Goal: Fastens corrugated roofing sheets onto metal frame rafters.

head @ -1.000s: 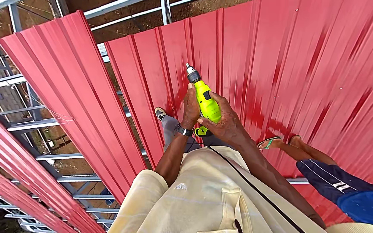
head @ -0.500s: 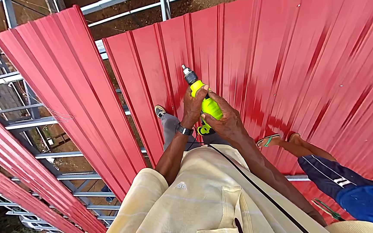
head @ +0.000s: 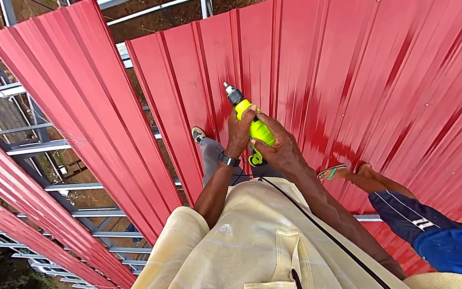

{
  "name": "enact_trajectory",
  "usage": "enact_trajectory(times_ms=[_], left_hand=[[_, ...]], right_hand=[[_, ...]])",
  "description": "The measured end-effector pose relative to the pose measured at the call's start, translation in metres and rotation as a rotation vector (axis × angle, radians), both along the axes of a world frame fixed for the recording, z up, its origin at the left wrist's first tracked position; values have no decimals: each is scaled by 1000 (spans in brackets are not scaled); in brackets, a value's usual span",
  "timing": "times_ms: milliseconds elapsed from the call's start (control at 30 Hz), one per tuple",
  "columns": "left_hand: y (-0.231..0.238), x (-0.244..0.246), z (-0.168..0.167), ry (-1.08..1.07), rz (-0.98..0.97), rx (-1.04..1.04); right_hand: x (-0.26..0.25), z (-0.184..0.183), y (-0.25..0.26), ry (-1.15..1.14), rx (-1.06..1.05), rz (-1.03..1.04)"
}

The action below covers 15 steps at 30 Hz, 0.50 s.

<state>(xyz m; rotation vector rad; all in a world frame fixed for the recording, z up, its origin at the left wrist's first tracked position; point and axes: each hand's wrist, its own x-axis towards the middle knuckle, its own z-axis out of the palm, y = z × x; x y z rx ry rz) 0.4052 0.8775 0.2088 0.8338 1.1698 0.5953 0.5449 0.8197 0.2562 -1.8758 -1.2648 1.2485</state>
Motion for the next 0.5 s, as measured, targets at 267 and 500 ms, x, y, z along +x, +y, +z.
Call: enact_trajectory(times_ms=[267,500], left_hand=[[-7,1,-2,-14,2,13],[0,-5,-6,-165,-13,-14]], right_hand=[[0,-1,-4,-17,-6,20],[4,0,-24,291,-24,-114]])
